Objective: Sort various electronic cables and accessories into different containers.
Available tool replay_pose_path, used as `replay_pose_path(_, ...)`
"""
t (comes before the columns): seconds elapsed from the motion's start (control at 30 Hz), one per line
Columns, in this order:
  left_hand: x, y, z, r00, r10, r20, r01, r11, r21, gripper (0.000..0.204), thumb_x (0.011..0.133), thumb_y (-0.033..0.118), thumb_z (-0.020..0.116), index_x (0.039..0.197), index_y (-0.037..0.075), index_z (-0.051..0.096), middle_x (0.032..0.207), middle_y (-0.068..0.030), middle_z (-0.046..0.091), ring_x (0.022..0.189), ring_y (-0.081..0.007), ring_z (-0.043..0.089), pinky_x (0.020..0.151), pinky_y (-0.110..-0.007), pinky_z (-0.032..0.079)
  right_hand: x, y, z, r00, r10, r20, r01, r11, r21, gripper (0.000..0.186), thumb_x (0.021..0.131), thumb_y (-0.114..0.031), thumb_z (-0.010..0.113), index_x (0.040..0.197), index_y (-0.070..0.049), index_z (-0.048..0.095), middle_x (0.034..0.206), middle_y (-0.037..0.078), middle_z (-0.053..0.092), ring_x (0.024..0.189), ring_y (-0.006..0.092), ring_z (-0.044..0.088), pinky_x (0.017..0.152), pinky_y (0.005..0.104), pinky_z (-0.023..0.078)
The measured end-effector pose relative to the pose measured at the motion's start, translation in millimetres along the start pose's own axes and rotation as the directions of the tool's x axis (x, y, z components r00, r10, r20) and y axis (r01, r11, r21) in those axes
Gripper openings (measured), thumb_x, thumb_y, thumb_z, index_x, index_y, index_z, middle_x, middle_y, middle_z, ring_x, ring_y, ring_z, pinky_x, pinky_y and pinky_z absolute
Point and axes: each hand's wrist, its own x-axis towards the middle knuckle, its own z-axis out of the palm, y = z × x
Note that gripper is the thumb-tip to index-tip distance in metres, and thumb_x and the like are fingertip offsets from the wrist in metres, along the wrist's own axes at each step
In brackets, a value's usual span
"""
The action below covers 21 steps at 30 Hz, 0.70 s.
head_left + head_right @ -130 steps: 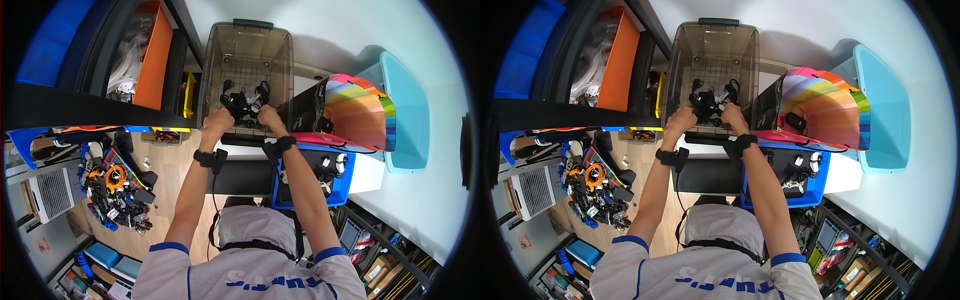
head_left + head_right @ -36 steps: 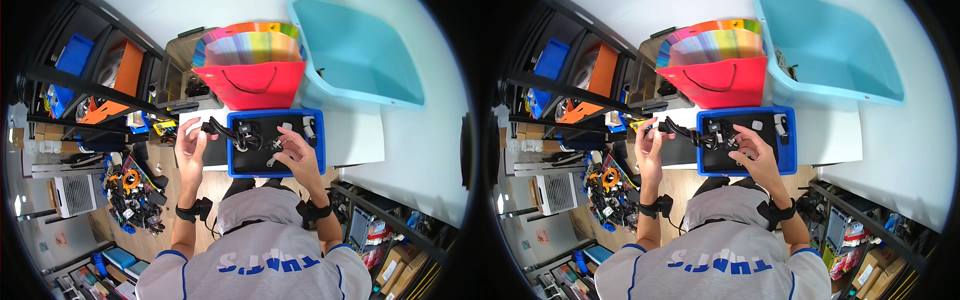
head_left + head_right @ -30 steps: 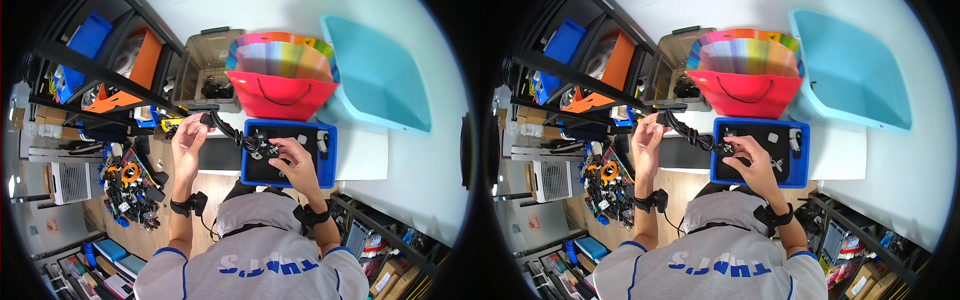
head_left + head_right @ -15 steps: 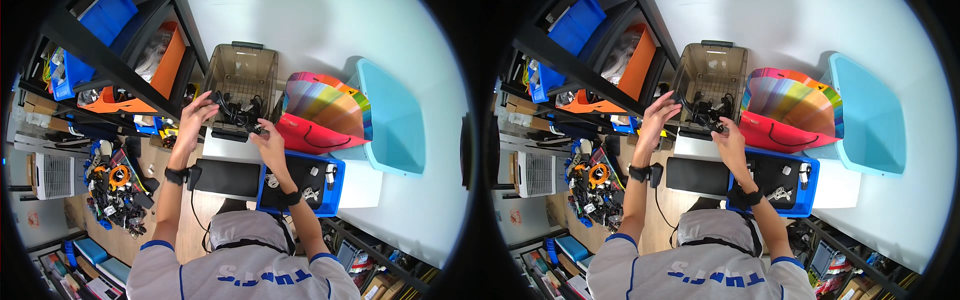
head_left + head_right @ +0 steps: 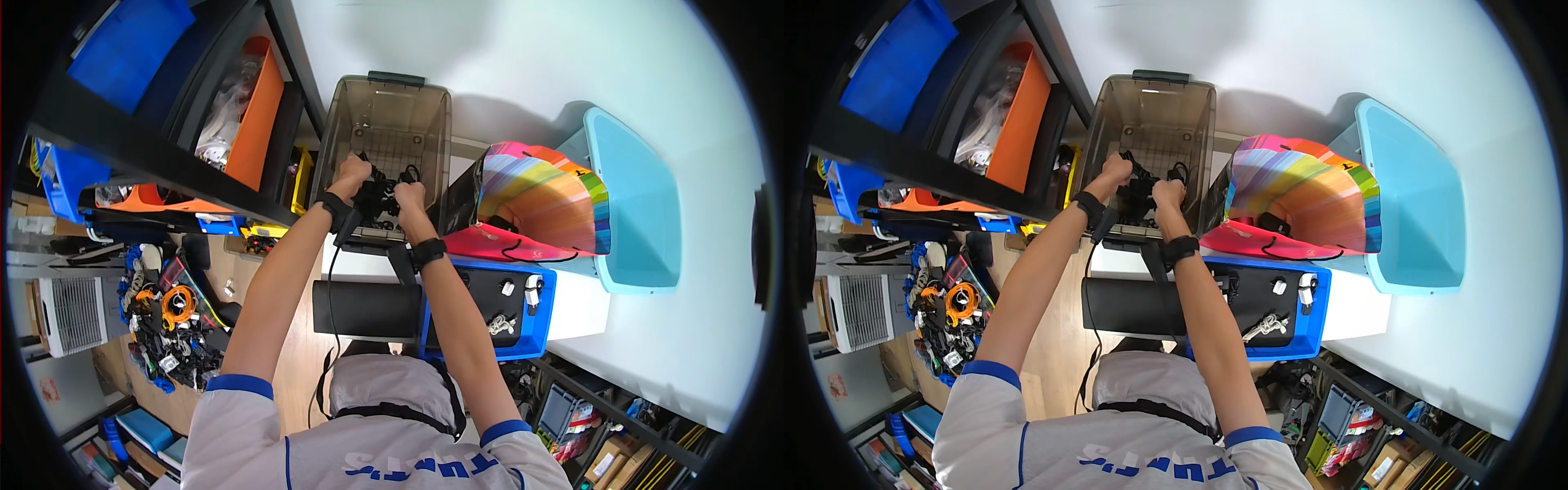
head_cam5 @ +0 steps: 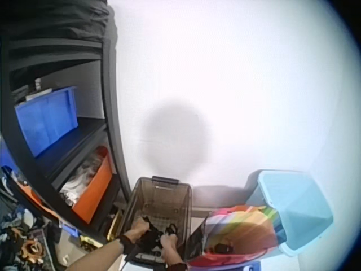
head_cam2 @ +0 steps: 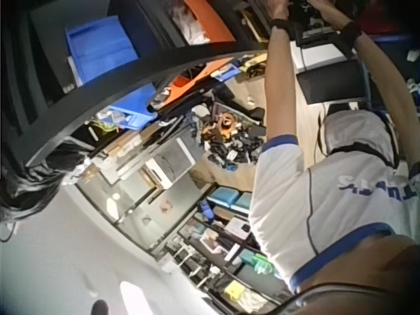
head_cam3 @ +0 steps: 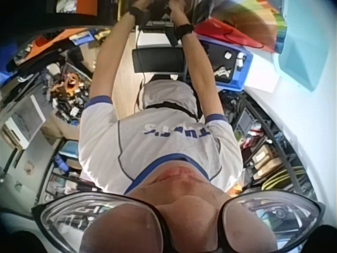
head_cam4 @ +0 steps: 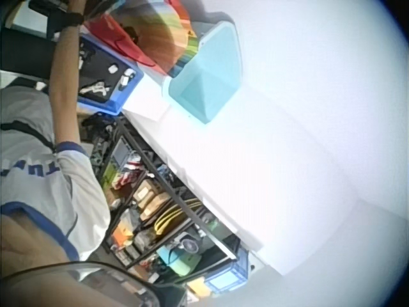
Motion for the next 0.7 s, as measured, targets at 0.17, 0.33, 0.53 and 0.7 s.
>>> replay_pose_path(0.17, 37.9, -21.8, 30.4, 0.945, -0.121, 0.304, 0.044, 0.968, 0.249, 0.034, 0.101, 0.009, 0.047, 0.129, -0.007, 0.058, 0.129, -0.0267, 0.062, 0.107, -0.0421, 0.066, 0.083, -0.051, 0.056, -0.9, 3.6, -1.6, 0.976, 0.191, -0.101, -0.148, 0.931, 0.333, 0.058, 0.096, 0.002, 0.046, 0.153, 0.007, 0.036, 0.097, 0.012, 0.055, 0.074, 0.0173, 0.043, 0.068, 0.0406, 0.038)
replay_pose_path(0.33, 101.9, -73.1, 3.5, 0.929, -0.083, 0.361, 0.088, 0.996, 0.003, 0.03, 0.094, 0.005, 0.048, 0.121, -0.006, 0.058, 0.108, -0.0182, 0.063, 0.092, -0.029, 0.058, 0.078, -0.044, 0.051, 19.8, 8.9, 9.1, 0.977, 0.196, 0.078, -0.211, 0.92, 0.33, 0.06, 0.097, -0.003, 0.052, 0.155, 0.004, 0.036, 0.103, 0.01, 0.051, 0.075, 0.0155, 0.035, 0.066, 0.037, 0.034)
replay_pose_path(0.53, 59.3, -22.6, 60.6, 0.81, -0.036, 0.586, -0.069, 0.985, 0.157, 0.073, 0.101, 0.01, 0.045, 0.166, 0.002, 0.012, 0.171, -0.0249, 0.012, 0.157, -0.0422, 0.018, 0.124, -0.052, 0.027, 65.7, 43.0, -28.1, 0.972, 0.23, 0.04, -0.232, 0.935, 0.27, 0.075, 0.097, -0.001, 0.051, 0.165, -0.004, 0.019, 0.139, 0.018, 0.05, 0.098, 0.0232, 0.05, 0.08, 0.0345, 0.041)
replay_pose_path(0.7, 94.2, -60.6, 19.4, 0.887, 0.007, 0.462, -0.112, 0.973, 0.202, 0.078, 0.096, 0.01, 0.049, 0.166, 0.002, 0.015, 0.17, -0.0226, 0.024, 0.152, -0.037, 0.031, 0.119, -0.045, 0.033, 38.5, 5.5, 7.6, 0.926, 0.157, 0.343, -0.249, 0.938, 0.242, 0.079, 0.1, -0.006, 0.047, 0.168, -0.01, 0.006, 0.162, 0.023, 0.028, 0.138, 0.03, 0.037, 0.112, 0.0391, 0.027)
